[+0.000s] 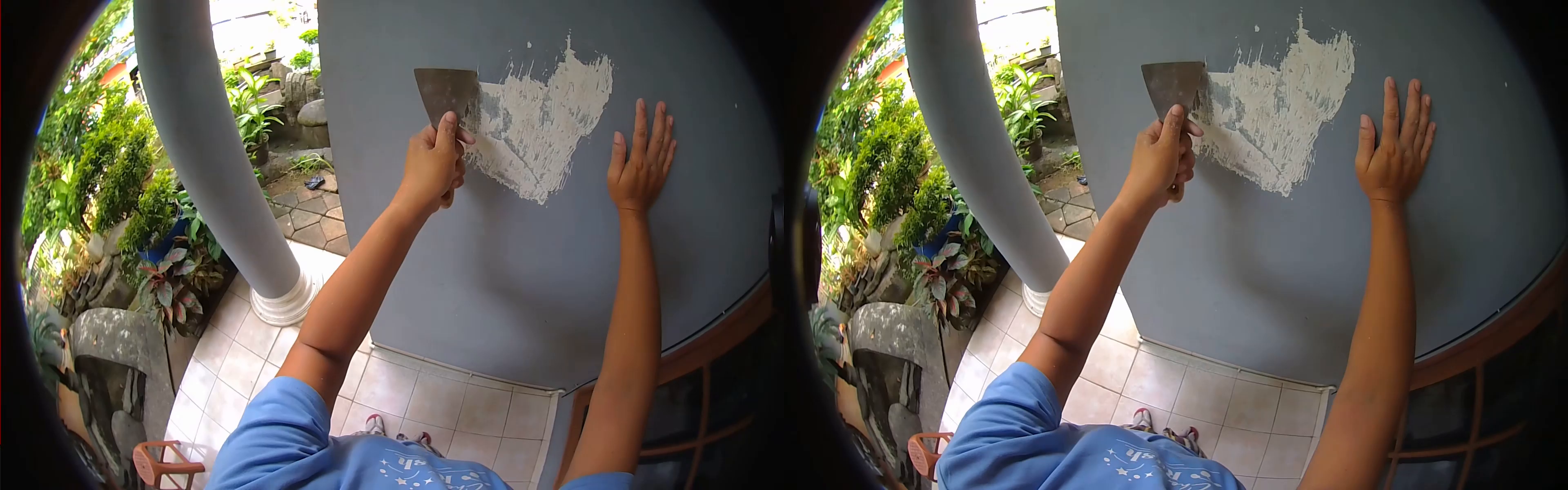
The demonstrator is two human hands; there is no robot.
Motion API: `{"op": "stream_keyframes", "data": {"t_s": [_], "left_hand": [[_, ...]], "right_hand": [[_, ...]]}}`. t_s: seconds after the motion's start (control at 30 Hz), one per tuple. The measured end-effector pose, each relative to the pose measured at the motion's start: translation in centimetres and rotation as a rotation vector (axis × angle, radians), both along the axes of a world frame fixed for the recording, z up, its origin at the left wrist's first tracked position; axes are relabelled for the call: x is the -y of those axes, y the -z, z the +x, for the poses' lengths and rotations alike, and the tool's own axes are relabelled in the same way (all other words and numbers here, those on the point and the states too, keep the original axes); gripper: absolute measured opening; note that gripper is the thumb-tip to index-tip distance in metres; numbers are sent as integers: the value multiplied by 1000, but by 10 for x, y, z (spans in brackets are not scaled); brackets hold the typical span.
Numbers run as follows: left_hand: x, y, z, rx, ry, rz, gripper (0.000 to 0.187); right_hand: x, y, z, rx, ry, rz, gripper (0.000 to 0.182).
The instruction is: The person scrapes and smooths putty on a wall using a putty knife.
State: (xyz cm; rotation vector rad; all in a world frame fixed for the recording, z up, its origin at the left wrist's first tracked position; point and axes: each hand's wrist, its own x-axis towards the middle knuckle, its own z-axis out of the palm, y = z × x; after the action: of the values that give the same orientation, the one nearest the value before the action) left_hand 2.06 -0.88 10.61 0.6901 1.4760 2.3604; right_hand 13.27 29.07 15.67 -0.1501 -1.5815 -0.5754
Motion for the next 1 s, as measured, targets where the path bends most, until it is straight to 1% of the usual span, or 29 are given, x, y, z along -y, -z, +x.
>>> {"op": "stream_keyframes", "data": {"t_s": [0.03, 0.1, 0.17, 0.27, 0.3, 0.37, 0.43, 0.47, 0.5, 0.57, 0.6, 0.67, 0.7, 0.77, 0.8, 0.9, 1.0], "left_hand": [[-1, 5, -1, -5, -20, -16, 47], [-4, 37, 0, -24, -58, -40, 47], [-7, 81, 1, 44, -49, -87, 49], [-17, 127, -7, 51, 25, -33, 50], [-16, 115, -1, 55, 23, -40, 50], [-7, 61, 8, 41, 23, -75, 51], [0, 30, -2, 2, 45, -22, 50], [2, 23, -6, -15, 51, 13, 50], [4, 28, -10, -22, 51, 11, 50], [8, 54, -18, -32, 32, 5, 49], [10, 73, -17, 28, 28, -52, 49], [10, 105, -10, 71, 51, -68, 48], [15, 107, -8, 92, 67, -70, 48], [22, 101, -15, 61, 101, -71, 47], [24, 90, -18, 42, 116, -62, 46], [25, 57, -24, -17, 66, 53, 46], [20, 56, -27, -29, 33, 62, 46]], "right_hand": [[-1, 1, 0, -5, 3, 2, 57], [0, 2, 1, -1, 4, 5, 56], [-1, 1, -1, -21, 10, 9, 56], [-3, -1, -1, -13, 13, 28, 55], [-3, -1, -1, -10, 10, 35, 55], [-1, 2, -1, -8, 4, 32, 55], [-1, 1, 0, -11, 3, 36, 55], [0, 2, 2, -13, 16, 33, 54], [0, 2, 2, -16, 23, 35, 54], [0, -1, -2, -23, 20, 58, 54], [0, -2, -1, -25, 17, 70, 54], [0, 0, -1, -29, 15, 76, 53], [0, -2, 0, -28, 18, 79, 53], [-2, 0, 0, -18, 27, 90, 53], [-2, 0, 1, -19, 27, 101, 53], [-1, -3, -2, -24, 13, 115, 53], [2, -2, 0, -22, 29, 102, 53]]}}
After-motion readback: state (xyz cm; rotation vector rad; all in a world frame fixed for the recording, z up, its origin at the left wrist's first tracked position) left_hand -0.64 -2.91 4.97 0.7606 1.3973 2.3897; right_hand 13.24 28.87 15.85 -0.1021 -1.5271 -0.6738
